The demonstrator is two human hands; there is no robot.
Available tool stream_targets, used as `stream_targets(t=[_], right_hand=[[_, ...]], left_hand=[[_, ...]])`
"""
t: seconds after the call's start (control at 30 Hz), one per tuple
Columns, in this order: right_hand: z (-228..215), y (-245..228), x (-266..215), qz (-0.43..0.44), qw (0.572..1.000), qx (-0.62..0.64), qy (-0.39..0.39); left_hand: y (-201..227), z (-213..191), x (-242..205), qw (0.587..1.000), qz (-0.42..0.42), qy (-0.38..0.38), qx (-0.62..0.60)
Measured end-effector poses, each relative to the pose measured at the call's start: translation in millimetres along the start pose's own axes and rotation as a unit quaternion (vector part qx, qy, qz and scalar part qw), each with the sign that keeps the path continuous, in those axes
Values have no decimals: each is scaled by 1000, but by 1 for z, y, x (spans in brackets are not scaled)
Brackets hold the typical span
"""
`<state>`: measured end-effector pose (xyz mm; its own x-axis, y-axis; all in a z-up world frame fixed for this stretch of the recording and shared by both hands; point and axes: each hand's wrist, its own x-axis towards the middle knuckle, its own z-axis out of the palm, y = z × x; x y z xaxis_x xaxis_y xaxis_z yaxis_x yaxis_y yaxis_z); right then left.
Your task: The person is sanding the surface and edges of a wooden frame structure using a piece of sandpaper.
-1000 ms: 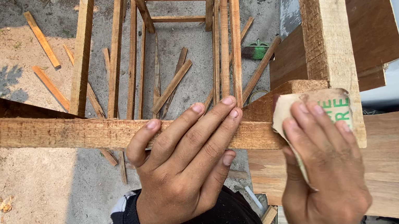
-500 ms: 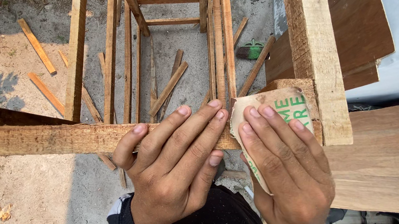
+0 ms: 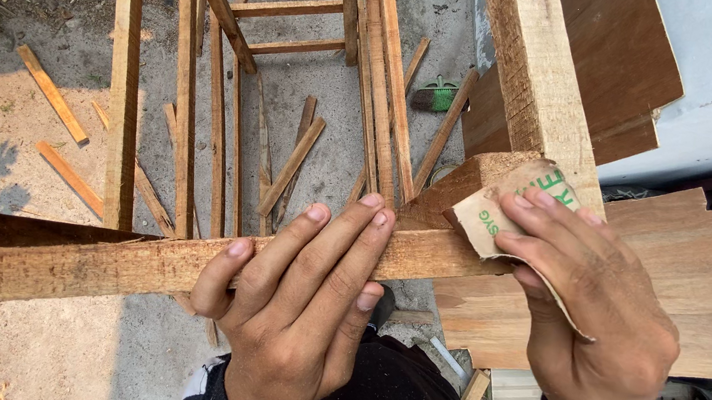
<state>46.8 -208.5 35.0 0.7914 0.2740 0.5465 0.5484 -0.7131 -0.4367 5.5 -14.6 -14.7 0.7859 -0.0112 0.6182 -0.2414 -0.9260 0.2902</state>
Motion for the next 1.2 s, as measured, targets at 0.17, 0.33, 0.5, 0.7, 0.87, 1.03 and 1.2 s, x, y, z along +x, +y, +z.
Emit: stream_targets(t=[0.17,0.33,0.5,0.7,0.87,1.03,1.2], right_hand=[[21,-14,-11,-99,994,-43,-17],[-2,8,-9,21,1000,11,11],[18,-7,-4,-73,997,-35,-6],[-1,-6,0,-17,999,-27,-26],[23,-30,-5,-60,996,-61,-8],[26,-33,-7,-38,999,-29,-26],[31,-47,-12,18,998,-58,12]], left_hand=[[0,-1,1,1000,-4,8,12],[-2,-3,0,1000,5,-2,-2],[-2,-2,1,1000,-10,13,-12],[-2,-22,-5,998,-3,-64,10],[-17,-32,-15,997,-25,-14,71],[-39,-38,-18,996,-38,-33,77],[-46,-45,-22,998,-13,-51,33]])
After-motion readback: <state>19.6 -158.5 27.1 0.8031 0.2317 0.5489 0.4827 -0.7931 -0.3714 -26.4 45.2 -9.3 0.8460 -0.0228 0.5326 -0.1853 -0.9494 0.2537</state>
